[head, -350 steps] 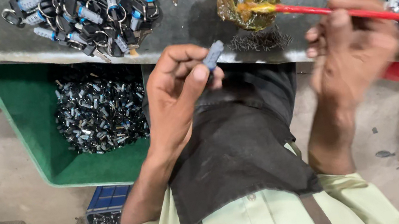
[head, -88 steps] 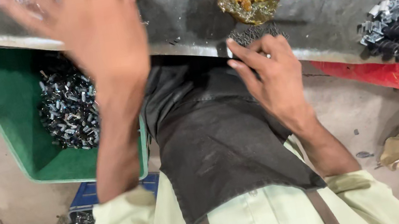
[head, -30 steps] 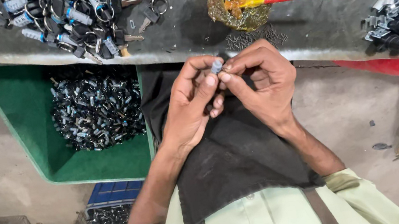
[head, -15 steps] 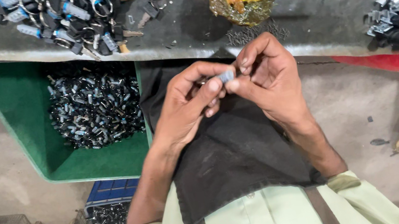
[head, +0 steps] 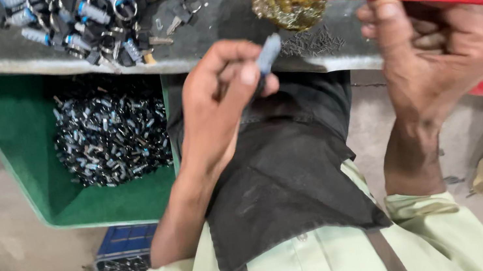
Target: The person repeatedly picks small cylindrical key components from a green bin, inserts a metal pin into each, applies a yellow substance with a red-handled brush, and places the finished items on the metal table. The process is repeated continuously.
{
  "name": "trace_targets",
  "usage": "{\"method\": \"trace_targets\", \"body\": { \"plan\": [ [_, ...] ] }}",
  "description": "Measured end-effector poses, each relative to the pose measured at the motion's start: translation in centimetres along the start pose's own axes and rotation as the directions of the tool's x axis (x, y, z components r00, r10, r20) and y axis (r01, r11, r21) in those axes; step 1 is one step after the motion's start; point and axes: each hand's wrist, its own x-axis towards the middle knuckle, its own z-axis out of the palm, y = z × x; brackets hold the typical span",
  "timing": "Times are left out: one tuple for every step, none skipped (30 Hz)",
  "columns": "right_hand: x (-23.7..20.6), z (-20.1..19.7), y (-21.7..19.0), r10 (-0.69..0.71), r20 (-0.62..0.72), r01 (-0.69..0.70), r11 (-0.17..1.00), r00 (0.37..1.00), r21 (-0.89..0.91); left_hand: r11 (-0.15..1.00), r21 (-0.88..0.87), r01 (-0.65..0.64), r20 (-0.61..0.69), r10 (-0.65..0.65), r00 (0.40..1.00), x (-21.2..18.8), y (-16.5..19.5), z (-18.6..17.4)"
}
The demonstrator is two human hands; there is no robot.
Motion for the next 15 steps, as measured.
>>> {"method": "trace_targets", "body": {
  "plan": [
    [0.0,-0.1,0.3,-0.011,-0.018,0.011,1.000,1.000,0.015,0.997,-0.072,0.022,-0.004,-0.022,1.000,0.7,-0.2,0.0],
    [0.0,-0.1,0.5,0.002,-0.049,0.003,0.995,0.999,0.099,0.988,-0.148,0.037,-0.009,-0.039,0.999,1.4,-0.5,-0.2],
    [-0.1,-0.2,0.8,0.015,-0.080,0.000,0.983,0.997,0.183,0.973,-0.223,0.059,-0.012,-0.063,0.998,1.9,-0.9,-0.3],
    [-0.4,-0.3,0.9,0.070,-0.117,-0.028,0.945,0.991,0.325,0.951,-0.297,0.087,-0.009,-0.094,0.996,2.3,-1.3,-0.5],
    [-0.7,-0.3,1.1,0.117,-0.136,-0.054,0.916,0.984,0.398,0.942,-0.320,0.102,-0.008,-0.110,0.994,2.4,-1.6,-0.7],
    [-1.0,-0.4,1.1,0.164,-0.154,-0.074,0.880,0.974,0.470,0.933,-0.340,0.120,0.002,-0.127,0.992,2.5,-2.0,-1.0],
    [-1.3,-0.2,1.0,0.201,-0.156,-0.104,0.871,0.967,0.481,0.923,-0.359,0.140,0.013,-0.145,0.989,2.5,-2.4,-1.2],
    [-1.5,0.0,0.9,0.208,-0.165,-0.115,0.887,0.964,0.448,0.912,-0.380,0.153,0.030,-0.153,0.988,2.3,-2.6,-1.4],
    [-1.5,0.2,0.8,0.215,-0.174,-0.127,0.901,0.961,0.414,0.902,-0.400,0.166,0.047,-0.160,0.986,2.2,-2.8,-1.5],
    [-1.5,0.6,0.6,0.189,-0.186,-0.119,0.935,0.964,0.334,0.891,-0.419,0.174,0.061,-0.164,0.985,2.1,-2.9,-1.5],
    [-1.1,0.9,0.6,0.155,-0.193,-0.095,0.953,0.969,0.287,0.887,-0.422,0.188,0.069,-0.175,0.982,2.0,-2.8,-1.4],
    [-0.7,1.2,0.4,0.120,-0.201,-0.070,0.968,0.972,0.239,0.884,-0.425,0.197,0.073,-0.184,0.980,1.9,-2.6,-1.2],
    [0.1,1.1,0.3,0.085,-0.210,-0.036,0.973,0.974,0.227,0.879,-0.429,0.208,0.075,-0.195,0.978,1.7,-2.4,-0.9],
    [0.6,1.1,0.1,0.055,-0.220,-0.006,0.976,0.974,0.216,0.876,-0.438,0.204,0.077,-0.189,0.979,1.6,-2.0,-0.8],
    [0.9,1.0,-0.3,0.104,-0.073,-0.091,0.983,0.992,0.161,0.871,-0.447,0.205,0.083,-0.187,0.979,1.3,-1.6,-0.7]
  ]
}}
